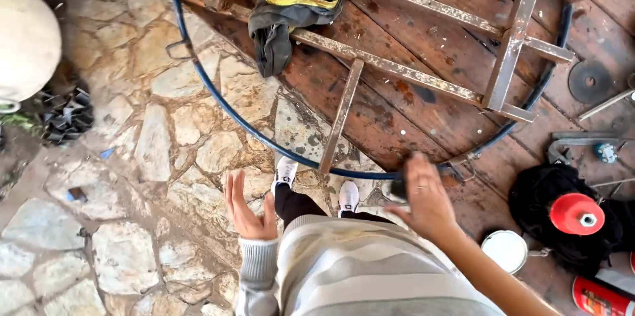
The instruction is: Cleaning and preparing a metal frame using a sponge, sanding block, and a bucket of liquid.
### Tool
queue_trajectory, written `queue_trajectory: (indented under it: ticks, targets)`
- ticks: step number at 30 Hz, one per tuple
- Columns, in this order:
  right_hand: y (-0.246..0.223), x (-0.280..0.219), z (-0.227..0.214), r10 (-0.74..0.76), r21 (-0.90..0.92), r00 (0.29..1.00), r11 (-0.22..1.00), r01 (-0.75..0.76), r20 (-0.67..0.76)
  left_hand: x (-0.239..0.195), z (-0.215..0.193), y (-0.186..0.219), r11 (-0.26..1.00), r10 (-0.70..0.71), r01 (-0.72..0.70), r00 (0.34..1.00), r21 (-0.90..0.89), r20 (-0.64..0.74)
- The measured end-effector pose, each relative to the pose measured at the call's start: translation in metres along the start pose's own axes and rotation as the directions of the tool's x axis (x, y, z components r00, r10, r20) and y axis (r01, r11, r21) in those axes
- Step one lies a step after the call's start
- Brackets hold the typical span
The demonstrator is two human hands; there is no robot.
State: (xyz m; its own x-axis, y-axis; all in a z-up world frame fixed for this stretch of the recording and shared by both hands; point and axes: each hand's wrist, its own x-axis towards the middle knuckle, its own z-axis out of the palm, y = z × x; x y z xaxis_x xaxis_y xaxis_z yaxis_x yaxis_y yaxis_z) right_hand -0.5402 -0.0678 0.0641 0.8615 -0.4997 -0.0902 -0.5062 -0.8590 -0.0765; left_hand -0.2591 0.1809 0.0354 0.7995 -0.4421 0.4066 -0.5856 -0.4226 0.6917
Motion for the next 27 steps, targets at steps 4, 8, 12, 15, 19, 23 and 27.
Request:
queue_trajectory:
  ticks: [4,8,12,15,19,23,27]
  targets:
    - [-0.060,0.021,0.029,0.275,0.145,0.952,0.956,-0.256,-0.134,0.082,0.025,-0.006,0.989,0.138,-0.135,0.988,-0.059,0.063]
    - [-0.072,0.029,0.034,0.399,0.199,0.909,0.907,-0.372,-0.121,0.163,0.040,-0.021,0.917,0.399,-0.395,0.910,-0.061,0.111]
    - [-0.052,0.037,0.043,0.707,0.192,0.693,0.706,-0.682,-0.137,0.215,0.061,-0.039,0.874,0.485,-0.480,0.854,-0.078,0.187]
    - [-0.142,0.059,0.028,0.675,0.212,0.729,0.733,-0.647,-0.112,0.234,0.084,-0.054,0.823,0.565,-0.563,0.794,-0.081,0.224]
    - [-0.097,0.047,0.047,0.726,0.234,0.671,0.685,-0.689,-0.149,0.242,0.125,-0.054,0.842,0.538,-0.506,0.806,-0.187,0.245]
    - [-0.118,0.075,0.027,0.871,0.156,0.487,0.491,-0.857,-0.062,0.238,0.125,-0.044,0.829,0.559,-0.510,0.760,-0.229,0.332]
    - [-0.145,0.097,0.027,0.833,0.059,0.523,0.540,-0.840,-0.177,0.242,0.124,-0.039,0.814,0.579,-0.528,0.770,-0.242,0.267]
